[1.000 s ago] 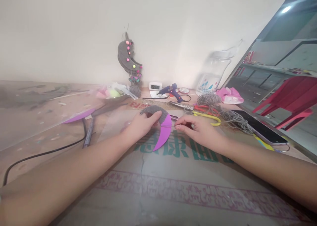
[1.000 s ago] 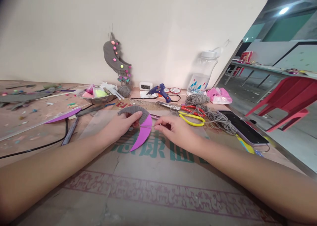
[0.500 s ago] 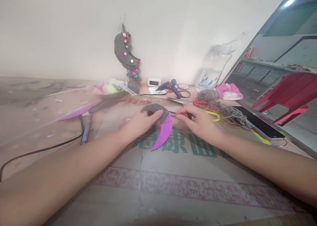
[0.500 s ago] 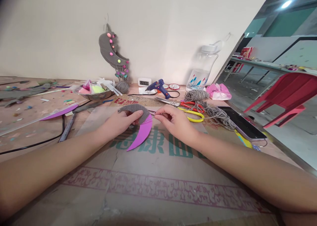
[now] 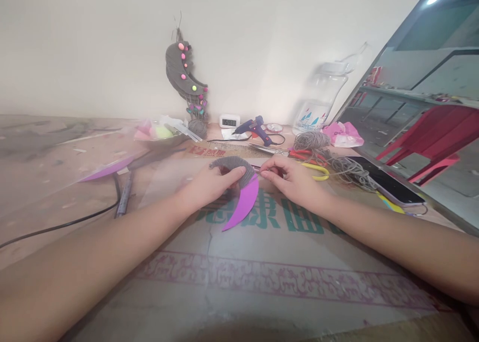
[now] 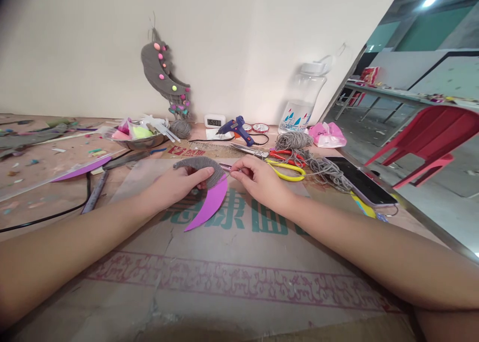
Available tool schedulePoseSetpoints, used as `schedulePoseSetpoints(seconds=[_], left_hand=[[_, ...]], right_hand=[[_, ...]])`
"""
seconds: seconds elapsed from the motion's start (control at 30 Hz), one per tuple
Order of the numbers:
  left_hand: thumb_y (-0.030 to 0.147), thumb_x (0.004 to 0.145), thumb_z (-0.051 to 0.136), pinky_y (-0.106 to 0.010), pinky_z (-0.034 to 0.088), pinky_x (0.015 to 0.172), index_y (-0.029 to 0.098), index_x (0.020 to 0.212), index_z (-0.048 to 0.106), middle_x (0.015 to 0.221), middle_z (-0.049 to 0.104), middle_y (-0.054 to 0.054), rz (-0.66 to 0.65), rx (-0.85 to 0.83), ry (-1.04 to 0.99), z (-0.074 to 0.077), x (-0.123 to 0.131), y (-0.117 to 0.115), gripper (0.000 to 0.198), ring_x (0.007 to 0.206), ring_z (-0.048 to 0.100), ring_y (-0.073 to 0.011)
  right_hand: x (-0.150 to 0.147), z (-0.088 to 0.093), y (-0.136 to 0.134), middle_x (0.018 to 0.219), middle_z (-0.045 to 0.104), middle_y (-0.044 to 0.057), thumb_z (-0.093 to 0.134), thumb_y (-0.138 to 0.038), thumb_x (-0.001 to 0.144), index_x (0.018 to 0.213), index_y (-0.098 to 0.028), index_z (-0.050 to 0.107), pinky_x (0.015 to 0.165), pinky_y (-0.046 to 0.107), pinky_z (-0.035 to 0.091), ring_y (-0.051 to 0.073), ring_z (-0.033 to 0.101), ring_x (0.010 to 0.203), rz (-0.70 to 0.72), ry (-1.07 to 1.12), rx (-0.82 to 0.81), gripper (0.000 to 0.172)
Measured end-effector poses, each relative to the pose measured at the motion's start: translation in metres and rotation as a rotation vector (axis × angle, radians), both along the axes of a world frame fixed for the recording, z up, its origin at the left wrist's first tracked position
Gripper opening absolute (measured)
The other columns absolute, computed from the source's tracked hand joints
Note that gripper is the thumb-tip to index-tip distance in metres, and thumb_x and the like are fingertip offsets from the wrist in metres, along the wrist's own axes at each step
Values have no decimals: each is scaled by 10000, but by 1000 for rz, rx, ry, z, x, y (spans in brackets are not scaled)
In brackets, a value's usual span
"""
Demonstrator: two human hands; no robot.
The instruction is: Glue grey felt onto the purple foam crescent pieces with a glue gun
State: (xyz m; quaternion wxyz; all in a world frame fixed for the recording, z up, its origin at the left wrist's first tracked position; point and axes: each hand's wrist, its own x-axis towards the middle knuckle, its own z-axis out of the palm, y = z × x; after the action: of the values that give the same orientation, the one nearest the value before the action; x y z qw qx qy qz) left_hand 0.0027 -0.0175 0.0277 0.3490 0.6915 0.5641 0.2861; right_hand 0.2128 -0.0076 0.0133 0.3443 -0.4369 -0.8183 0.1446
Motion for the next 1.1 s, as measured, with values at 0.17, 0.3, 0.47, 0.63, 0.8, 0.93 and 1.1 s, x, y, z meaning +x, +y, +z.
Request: schedulePoseSetpoints(seconds=[0.17, 0.3, 0.47, 0.63, 0.8, 0.93, 1.1], left_hand=[[586, 741, 465, -233, 340, 439, 206, 548, 571, 577, 618, 2, -22, -55, 17, 1, 1, -1, 440, 490, 516, -129], [572, 748, 454, -228, 363, 454, 212, 568, 591, 591, 624, -4, -26, -45, 48, 3, 1, -2, 425, 519, 538, -138], [567, 757, 441, -218, 375, 461, 215, 588, 592, 596, 619, 1, -42, -39, 74, 5, 0, -3, 419, 532, 539, -134], [573, 742, 468, -226, 364, 446, 206, 579, 585, 604, 621, 0, -47, -64, 33, 4, 0, -3, 419, 527, 542, -137], [552, 724, 509, -255, 359, 454, 205, 547, 589, 565, 609, -14, -63, -33, -55, 1, 0, -3, 397, 521, 546, -158], [543, 724, 520, -249, 351, 445, 207, 563, 602, 590, 632, -20, -70, -50, -88, 0, 0, -3, 382, 538, 560, -165], [571, 712, 528, -234, 366, 439, 202, 585, 612, 616, 651, -24, -76, -114, -97, 1, 0, -4, 399, 547, 565, -160]], right_hand=[[0, 1, -1, 689, 536, -8, 541, -245, 846, 840, -171, 616, 551, 238, 348, 105, 436, 595, -15, 26, -14, 106], [0, 1, -1, 699, 539, -8, 539, -241, 848, 844, -169, 615, 557, 235, 353, 102, 438, 599, -6, 28, 3, 105], [-1, 3, -3, 702, 544, -4, 539, -240, 846, 826, -165, 611, 554, 236, 348, 101, 433, 592, -2, 30, 10, 106], [-2, 3, -3, 700, 545, -1, 539, -242, 845, 821, -163, 611, 555, 238, 350, 103, 436, 591, -4, 32, -3, 109], [-2, 3, -3, 683, 527, 0, 531, -266, 849, 831, -170, 612, 555, 243, 351, 112, 439, 599, -10, 31, -6, 126], [-2, 4, -4, 692, 540, 5, 532, -265, 847, 817, -167, 608, 547, 241, 345, 109, 434, 589, -5, 38, -7, 128], [-2, 3, -4, 699, 547, 1, 541, -248, 843, 824, -166, 612, 555, 240, 350, 106, 438, 600, 0, 37, -7, 110]])
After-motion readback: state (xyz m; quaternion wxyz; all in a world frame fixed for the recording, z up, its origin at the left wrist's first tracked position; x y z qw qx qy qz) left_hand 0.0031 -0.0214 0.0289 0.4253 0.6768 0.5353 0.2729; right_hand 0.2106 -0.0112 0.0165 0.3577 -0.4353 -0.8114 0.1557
